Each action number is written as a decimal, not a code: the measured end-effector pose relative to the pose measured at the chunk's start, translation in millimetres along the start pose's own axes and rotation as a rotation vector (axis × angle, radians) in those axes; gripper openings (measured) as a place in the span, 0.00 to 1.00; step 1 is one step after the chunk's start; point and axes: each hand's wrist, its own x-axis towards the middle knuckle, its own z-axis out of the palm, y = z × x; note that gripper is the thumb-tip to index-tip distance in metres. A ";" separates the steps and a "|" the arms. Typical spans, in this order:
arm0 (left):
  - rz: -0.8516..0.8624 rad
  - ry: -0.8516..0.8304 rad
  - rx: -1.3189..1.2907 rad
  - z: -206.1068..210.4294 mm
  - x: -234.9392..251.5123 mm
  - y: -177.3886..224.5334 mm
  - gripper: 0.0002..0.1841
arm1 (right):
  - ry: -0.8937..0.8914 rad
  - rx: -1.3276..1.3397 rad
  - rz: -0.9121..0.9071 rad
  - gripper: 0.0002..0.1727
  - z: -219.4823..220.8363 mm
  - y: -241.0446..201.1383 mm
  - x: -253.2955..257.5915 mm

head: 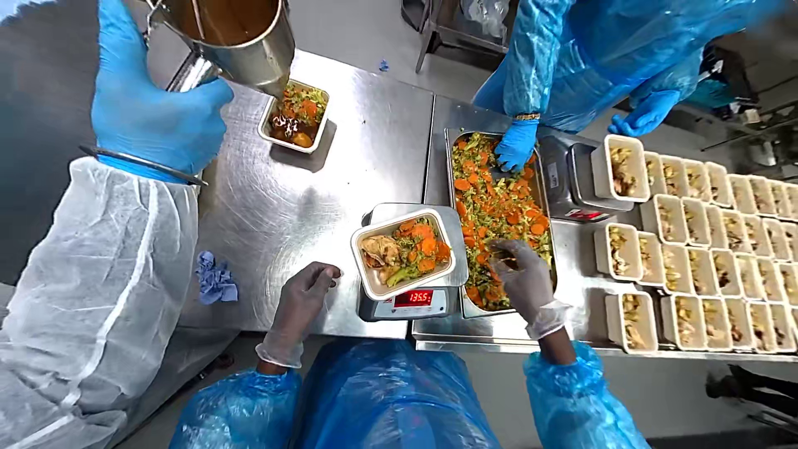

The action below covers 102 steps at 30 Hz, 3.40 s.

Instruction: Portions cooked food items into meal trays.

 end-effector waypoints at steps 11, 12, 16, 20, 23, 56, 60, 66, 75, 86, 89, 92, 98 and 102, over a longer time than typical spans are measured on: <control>-0.033 0.016 -0.024 6.8 -1.6 1.9 0.10 | 0.048 -0.132 -0.045 0.17 61.0 -50.8 16.0; -0.040 0.020 -0.027 5.3 -1.8 1.3 0.10 | 0.056 -0.154 -0.042 0.16 62.7 -51.6 18.9; -0.016 0.007 -0.029 1.4 -1.9 1.8 0.11 | 0.059 -0.205 -0.073 0.14 63.8 -55.8 24.0; 0.019 -0.017 -0.047 0.5 2.1 3.5 0.11 | -0.085 -0.312 0.000 0.16 56.2 -71.6 29.8; 0.033 -0.022 -0.065 2.1 6.0 7.1 0.11 | -0.171 -0.367 0.003 0.18 52.2 -80.4 29.3; 0.187 0.101 -0.009 0.3 5.8 21.3 0.13 | -0.200 0.353 0.257 0.16 26.1 -58.9 4.5; 0.177 0.113 -0.024 1.9 5.1 26.0 0.12 | -0.128 0.360 0.337 0.19 20.9 -49.0 17.5; 0.199 0.122 -0.037 7.0 5.1 26.0 0.11 | -0.033 0.324 0.348 0.18 40.2 -39.1 28.4; 0.177 0.123 -0.027 4.8 6.9 23.6 0.10 | 0.018 0.328 0.300 0.20 58.0 -39.3 37.1; 0.132 0.115 0.047 -6.6 10.6 29.5 0.12 | 0.291 0.565 0.440 0.15 16.7 49.2 49.3; 0.136 0.106 0.055 -2.2 12.9 36.1 0.11 | 0.059 0.675 0.380 0.16 14.7 47.5 47.0; 0.134 0.097 0.075 1.0 12.2 47.7 0.12 | -0.111 0.749 0.317 0.17 34.7 15.3 47.4; 0.141 0.120 0.059 4.8 11.2 59.1 0.11 | -0.166 0.783 0.365 0.14 57.8 -1.6 62.3; 0.142 0.132 0.065 3.9 10.6 55.8 0.11 | -0.200 0.806 0.373 0.13 62.3 5.0 65.9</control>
